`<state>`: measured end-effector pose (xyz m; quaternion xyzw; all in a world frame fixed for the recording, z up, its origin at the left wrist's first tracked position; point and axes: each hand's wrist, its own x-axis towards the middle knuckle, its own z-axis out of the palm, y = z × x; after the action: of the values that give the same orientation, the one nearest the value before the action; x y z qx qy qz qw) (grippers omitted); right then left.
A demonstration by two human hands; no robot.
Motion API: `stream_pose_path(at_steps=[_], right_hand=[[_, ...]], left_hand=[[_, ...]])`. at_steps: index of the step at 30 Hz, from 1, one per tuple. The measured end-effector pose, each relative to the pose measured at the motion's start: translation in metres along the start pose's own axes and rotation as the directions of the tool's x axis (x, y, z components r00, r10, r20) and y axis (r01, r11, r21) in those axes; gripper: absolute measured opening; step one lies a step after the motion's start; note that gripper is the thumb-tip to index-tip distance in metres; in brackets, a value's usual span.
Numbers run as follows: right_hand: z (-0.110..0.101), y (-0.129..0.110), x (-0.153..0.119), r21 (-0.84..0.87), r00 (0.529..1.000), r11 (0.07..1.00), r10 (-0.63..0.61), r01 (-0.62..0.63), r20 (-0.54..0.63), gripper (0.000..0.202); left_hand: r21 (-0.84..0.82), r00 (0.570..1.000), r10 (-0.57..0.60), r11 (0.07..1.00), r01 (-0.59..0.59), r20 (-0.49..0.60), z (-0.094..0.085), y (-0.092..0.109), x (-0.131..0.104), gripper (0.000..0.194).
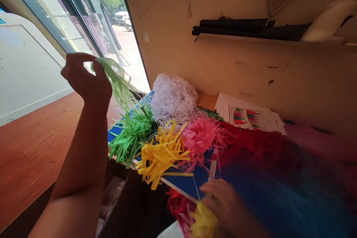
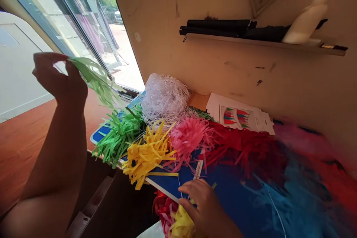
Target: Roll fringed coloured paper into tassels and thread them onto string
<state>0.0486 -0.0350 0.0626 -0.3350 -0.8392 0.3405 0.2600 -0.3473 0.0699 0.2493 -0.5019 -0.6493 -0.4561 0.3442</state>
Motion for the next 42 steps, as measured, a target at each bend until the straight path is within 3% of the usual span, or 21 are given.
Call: stream_pose_path(at_steps=[1, 2, 3, 4, 5, 7, 8, 11, 15, 18, 20, 22, 24, 28, 31, 35, 37, 40, 42], right_hand=[[0.0, 0.0, 0.002, 0.03, 0.994, 0.999, 0.045, -0.042, -0.101, 0.018], [-0.001, -0.001, 0.005, 0.066, 0.971, 0.994, 0.097, -0.085, -0.216, 0.022], [-0.002, -0.002, 0.009, 0.103, 0.936, 0.988, 0.145, -0.118, -0.321, 0.028], [-0.005, -0.002, 0.011, 0.135, 0.895, 0.981, 0.182, -0.138, -0.407, 0.037], [-0.008, -0.002, 0.014, 0.156, 0.861, 0.977, 0.203, -0.146, -0.467, 0.049], [-0.014, 0.0, 0.016, 0.169, 0.829, 0.973, 0.221, -0.155, -0.514, 0.074], [-0.017, 0.003, 0.016, 0.172, 0.826, 0.971, 0.232, -0.166, -0.514, 0.081], [-0.02, 0.012, 0.015, 0.192, 0.792, 0.959, 0.28, -0.207, -0.542, 0.082], [-0.022, 0.019, 0.022, 0.237, 0.735, 0.956, 0.286, -0.174, -0.615, 0.088], [-0.029, 0.02, 0.031, 0.328, 0.645, 0.938, 0.32, -0.112, -0.694, 0.057], [-0.035, 0.023, 0.033, 0.48, 0.607, 0.876, 0.412, -0.057, -0.679, 0.032], [-0.039, 0.028, 0.032, 0.646, 0.614, 0.764, 0.511, -0.003, -0.601, 0.024], [-0.043, 0.035, 0.026, 0.76, 0.617, 0.649, 0.583, 0.039, -0.529, 0.022], [-0.052, 0.045, 0.007, 0.908, 0.57, 0.407, 0.723, 0.104, -0.39, 0.024], [-0.059, 0.048, -0.006, 0.952, 0.532, 0.286, 0.792, 0.108, -0.298, 0.024], [-0.062, 0.045, -0.014, 0.936, 0.493, 0.342, 0.803, 0.079, -0.335, 0.023], [-0.063, 0.045, -0.018, 0.918, 0.485, 0.392, 0.792, 0.061, -0.37, 0.023], [-0.064, 0.048, -0.024, 0.877, 0.491, 0.481, 0.767, -0.013, -0.413, 0.025], [-0.061, 0.049, -0.03, 0.78, 0.443, 0.62, 0.725, -0.086, -0.527, 0.028]], left_hand=[[-0.086, 0.991, 0.115, 0.99, -0.109, 0.069, -0.002, 0.029, -0.007, 0.028], [-0.165, 0.943, 0.279, 0.954, -0.25, 0.184, -0.002, 0.059, -0.019, 0.025], [-0.265, 0.817, 0.491, 0.866, -0.423, 0.302, -0.002, 0.089, -0.036, 0.023], [-0.359, 0.663, 0.648, 0.761, -0.541, 0.375, -0.001, 0.116, -0.055, 0.023], [-0.414, 0.577, 0.72, 0.694, -0.589, 0.386, 0.001, 0.139, -0.075, 0.024], [-0.521, 0.495, 0.778, 0.627, -0.578, 0.387, 0.008, 0.171, -0.111, 0.023], [-0.574, 0.48, 0.79, 0.609, -0.547, 0.381, 0.013, 0.181, -0.124, 0.022], [-0.682, 0.47, 0.787, 0.598, -0.42, 0.4, 0.032, 0.2, -0.146, 0.022], [-0.708, 0.53, 0.727, 0.641, -0.296, 0.437, 0.043, 0.23, -0.153, 0.02], [-0.78, 0.498, 0.762, 0.578, -0.238, 0.413, 0.041, 0.255, -0.16, 0.018], [-0.815, 0.493, 0.774, 0.545, -0.196, 0.399, 0.041, 0.263, -0.168, 0.017], [-0.841, 0.506, 0.764, 0.526, -0.13, 0.4, 0.044, 0.262, -0.177, 0.017], [-0.845, 0.546, 0.725, 0.532, -0.058, 0.42, 0.048, 0.253, -0.186, 0.018], [-0.792, 0.641, 0.593, 0.61, 0.038, 0.487, 0.046, 0.228, -0.202, 0.044], [-0.797, 0.662, 0.589, 0.603, 0.021, 0.463, 0.034, 0.223, -0.218, 0.037], [-0.787, 0.662, 0.594, 0.617, -0.011, 0.457, 0.025, 0.233, -0.24, 0.032], [-0.785, 0.651, 0.551, 0.609, 0.115, 0.522, 0.027, 0.238, -0.247, 0.033], [-0.756, 0.588, 0.5, 0.559, 0.341, 0.636, 0.034, 0.243, -0.252, 0.018], [-0.726, 0.564, 0.471, 0.547, 0.416, 0.678, 0.038, 0.246, -0.253, 0.013]])
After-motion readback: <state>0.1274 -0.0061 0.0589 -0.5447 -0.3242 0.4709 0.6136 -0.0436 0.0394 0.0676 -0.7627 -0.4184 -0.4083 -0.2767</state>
